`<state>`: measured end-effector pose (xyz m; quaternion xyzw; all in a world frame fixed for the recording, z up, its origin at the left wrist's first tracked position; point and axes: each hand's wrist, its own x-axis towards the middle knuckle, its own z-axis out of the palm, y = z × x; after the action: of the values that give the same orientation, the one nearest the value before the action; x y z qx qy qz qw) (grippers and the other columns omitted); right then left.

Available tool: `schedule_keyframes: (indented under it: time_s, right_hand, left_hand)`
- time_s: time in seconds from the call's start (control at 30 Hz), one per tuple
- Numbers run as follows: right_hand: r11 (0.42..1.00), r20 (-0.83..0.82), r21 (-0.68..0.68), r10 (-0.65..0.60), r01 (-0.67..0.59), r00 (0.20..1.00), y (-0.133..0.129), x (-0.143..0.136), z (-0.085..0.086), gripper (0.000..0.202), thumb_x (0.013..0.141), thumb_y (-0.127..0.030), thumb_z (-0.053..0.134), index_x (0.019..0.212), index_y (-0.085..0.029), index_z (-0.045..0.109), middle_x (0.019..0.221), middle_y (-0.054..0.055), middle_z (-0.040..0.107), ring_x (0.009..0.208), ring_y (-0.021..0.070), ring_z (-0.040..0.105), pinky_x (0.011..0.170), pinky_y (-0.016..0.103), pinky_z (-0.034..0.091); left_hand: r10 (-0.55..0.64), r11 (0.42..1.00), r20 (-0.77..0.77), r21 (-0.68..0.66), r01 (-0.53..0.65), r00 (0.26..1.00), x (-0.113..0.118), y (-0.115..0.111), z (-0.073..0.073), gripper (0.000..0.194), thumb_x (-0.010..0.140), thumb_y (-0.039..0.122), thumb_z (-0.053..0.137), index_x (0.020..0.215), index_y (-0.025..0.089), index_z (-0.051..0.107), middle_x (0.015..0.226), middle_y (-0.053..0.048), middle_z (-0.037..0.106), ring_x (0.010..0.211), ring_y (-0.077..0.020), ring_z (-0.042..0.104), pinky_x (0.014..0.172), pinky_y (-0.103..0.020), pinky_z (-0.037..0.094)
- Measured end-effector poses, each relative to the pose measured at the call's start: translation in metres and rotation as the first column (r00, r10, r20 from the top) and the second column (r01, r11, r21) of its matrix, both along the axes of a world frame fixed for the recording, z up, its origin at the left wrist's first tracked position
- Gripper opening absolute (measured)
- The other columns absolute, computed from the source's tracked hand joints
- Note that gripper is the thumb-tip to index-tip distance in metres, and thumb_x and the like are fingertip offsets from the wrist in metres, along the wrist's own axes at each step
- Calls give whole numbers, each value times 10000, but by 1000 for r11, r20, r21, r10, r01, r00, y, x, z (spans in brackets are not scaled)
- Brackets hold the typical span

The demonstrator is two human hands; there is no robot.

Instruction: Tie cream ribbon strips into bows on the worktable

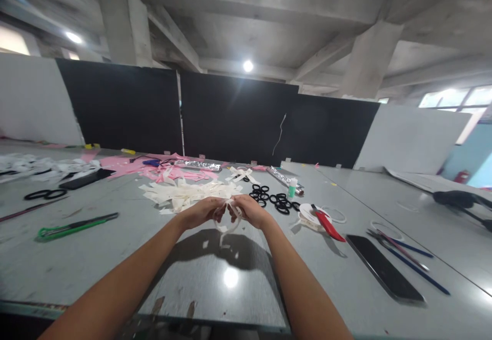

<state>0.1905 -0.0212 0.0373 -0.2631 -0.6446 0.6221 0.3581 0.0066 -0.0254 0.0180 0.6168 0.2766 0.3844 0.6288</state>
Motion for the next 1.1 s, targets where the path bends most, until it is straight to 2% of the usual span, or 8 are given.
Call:
schedule_keyframes:
  time_s: [0.07,0.2,0.33,0.4,0.5,0.63,0.87,1.1]
  right_hand:
    - [996,-35,-68,47,-50,998,0,2,1,158,724,-277,531,621,-158,520,543,-16,499,453,90,430,460,220,416]
    - [958,-65,-248,128,-140,990,1,9,4,317,772,-355,565,560,-181,405,459,-91,264,372,40,151,329,158,178]
    - [977,-280,-201,16,-75,960,3,7,5,347,760,-448,616,615,-171,466,543,-62,352,411,47,208,326,152,157]
    - [981,-377,-195,-65,-11,924,4,1,3,308,756,-451,625,675,-173,520,615,-33,438,468,66,337,337,150,218]
    - [974,-435,-201,-181,100,882,4,-9,-2,272,774,-455,594,803,-184,591,677,0,499,641,119,501,391,158,316]
    - [963,-450,-213,-248,167,858,1,-17,-5,285,760,-468,581,805,-188,605,716,26,554,662,139,520,375,174,290]
    - [951,-401,-229,-287,208,870,-3,-24,-8,325,712,-470,633,667,-182,491,684,-24,561,389,36,174,324,178,113]
    - [949,-470,-265,-284,173,836,-3,-33,-14,308,710,-421,649,662,-180,464,602,-56,522,363,22,184,339,171,109]
  left_hand:
    - [-10,1000,3,-10,10,1000,-1,-3,4,350,767,470,591,668,150,489,567,36,407,488,-72,384,502,-231,347]
    - [49,995,128,-89,-38,991,-5,-4,10,328,769,425,597,669,170,418,540,66,343,411,-33,234,403,-195,188]
    - [103,978,297,-206,-41,949,-9,0,11,319,787,404,571,639,172,409,527,69,344,380,-27,168,364,-191,160]
    - [172,963,378,-258,-75,910,-8,3,10,278,793,381,570,656,163,465,552,45,430,376,-29,237,360,-189,223]
    - [257,938,444,-327,-111,858,-3,5,7,232,828,356,512,801,143,602,666,-30,590,526,-85,508,513,-213,431]
    - [256,936,527,-346,-71,810,1,5,1,300,833,293,450,1036,165,631,841,-57,679,824,-144,635,787,-280,484]
    - [276,915,605,-403,-12,747,4,3,-3,238,818,305,507,635,162,560,550,9,554,602,-128,594,750,-301,489]
    - [206,927,610,-372,47,765,12,2,-4,316,812,334,581,574,172,449,470,60,419,432,-86,458,626,-278,482]
